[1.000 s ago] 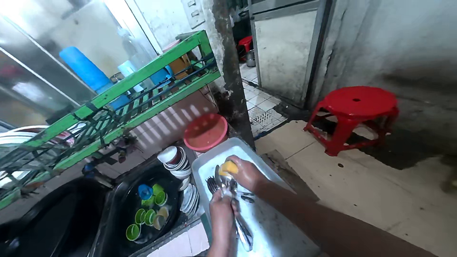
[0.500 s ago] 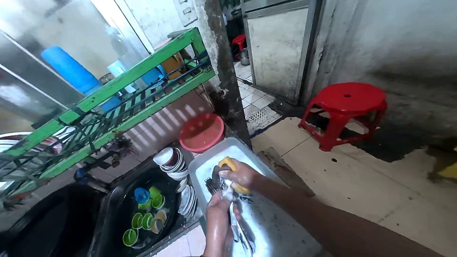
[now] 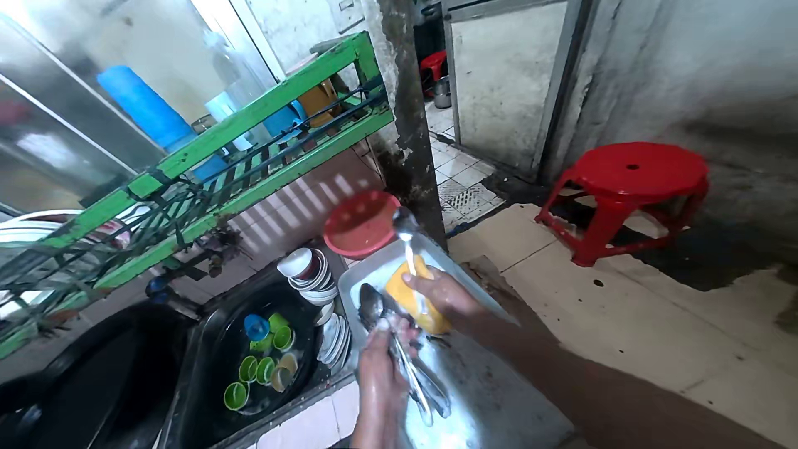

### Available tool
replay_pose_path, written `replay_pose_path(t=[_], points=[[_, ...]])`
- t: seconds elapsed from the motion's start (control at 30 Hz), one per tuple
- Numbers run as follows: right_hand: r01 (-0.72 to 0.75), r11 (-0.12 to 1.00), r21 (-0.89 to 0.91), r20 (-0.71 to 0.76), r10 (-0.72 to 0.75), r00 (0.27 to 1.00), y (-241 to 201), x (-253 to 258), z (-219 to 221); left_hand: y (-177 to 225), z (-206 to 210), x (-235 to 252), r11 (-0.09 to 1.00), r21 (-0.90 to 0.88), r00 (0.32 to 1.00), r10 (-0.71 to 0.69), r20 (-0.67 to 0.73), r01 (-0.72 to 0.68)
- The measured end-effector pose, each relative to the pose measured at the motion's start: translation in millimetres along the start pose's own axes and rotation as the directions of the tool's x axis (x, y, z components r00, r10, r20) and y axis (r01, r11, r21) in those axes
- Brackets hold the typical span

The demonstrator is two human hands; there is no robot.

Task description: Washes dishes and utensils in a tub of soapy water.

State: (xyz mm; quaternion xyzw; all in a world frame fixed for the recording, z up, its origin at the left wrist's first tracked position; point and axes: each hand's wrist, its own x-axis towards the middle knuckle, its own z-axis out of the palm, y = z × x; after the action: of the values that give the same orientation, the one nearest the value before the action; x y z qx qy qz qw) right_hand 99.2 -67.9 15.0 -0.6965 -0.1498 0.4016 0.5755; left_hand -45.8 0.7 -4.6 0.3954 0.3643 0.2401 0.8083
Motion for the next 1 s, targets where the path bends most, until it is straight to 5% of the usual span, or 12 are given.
replay_pose_path(t=[0.07, 0.17, 0.23, 0.37, 0.43, 0.57, 0.7, 0.77, 0.9, 1.0], points=[[0.013, 0.989, -0.15, 0.186, 0.016, 0.982, -1.4, -0.1, -12.4, 4.5, -9.7, 6.3, 0.993, -0.11, 0.998, 0.058, 0.039, -0.053], [0.118, 0.911, -0.395, 0.509, 0.11, 0.854, 9.6, -10.2, -4.1, 9.3, -15.1, 10.0, 0.989, -0.149, 0.984, 0.039, 0.174, -0.013], [0.176, 0.847, -0.501, 0.592, 0.187, 0.784, 17.1, -20.2, 2.0, 11.6, -15.5, 9.4, 0.993, -0.111, 0.977, -0.011, 0.212, 0.036], [0.337, 0.634, -0.696, 0.657, 0.374, 0.655, 9.1, -36.2, -7.8, 27.4, -19.4, 13.5, 0.994, -0.108, 0.999, -0.01, 0.05, 0.016], [0.315, 0.687, -0.655, 0.632, 0.269, 0.727, -2.4, -36.9, -22.2, 36.3, -21.2, 15.9, 1.0, 0.015, 1.0, -0.009, -0.019, 0.009], [0.213, 0.948, -0.238, 0.377, -0.112, 0.92, -16.3, -22.8, -19.7, 26.2, -1.0, 1.5, 0.929, 0.358, 0.993, -0.114, 0.023, 0.098], [0.184, 0.967, -0.179, -0.005, -0.188, 0.982, -11.2, -12.3, -7.2, 15.1, 19.9, -9.6, 0.943, 0.319, 0.992, -0.114, 0.05, 0.093], [0.156, 0.983, -0.093, -0.037, -0.16, 0.987, 2.0, -11.1, -1.3, 15.3, 22.9, -7.7, 0.937, 0.345, 0.999, -0.05, -0.003, 0.048], [0.149, 0.947, -0.283, 0.113, -0.121, 0.986, 11.1, -12.3, 2.6, 16.3, 22.2, -9.8, 0.881, 0.469, 0.998, -0.055, -0.022, 0.059], [0.165, 0.887, -0.431, -0.007, -0.186, 0.983, 2.5, 4.5, -6.9, 9.3, 20.1, -15.4, 0.908, 0.405, 0.994, -0.107, -0.018, 0.105]])
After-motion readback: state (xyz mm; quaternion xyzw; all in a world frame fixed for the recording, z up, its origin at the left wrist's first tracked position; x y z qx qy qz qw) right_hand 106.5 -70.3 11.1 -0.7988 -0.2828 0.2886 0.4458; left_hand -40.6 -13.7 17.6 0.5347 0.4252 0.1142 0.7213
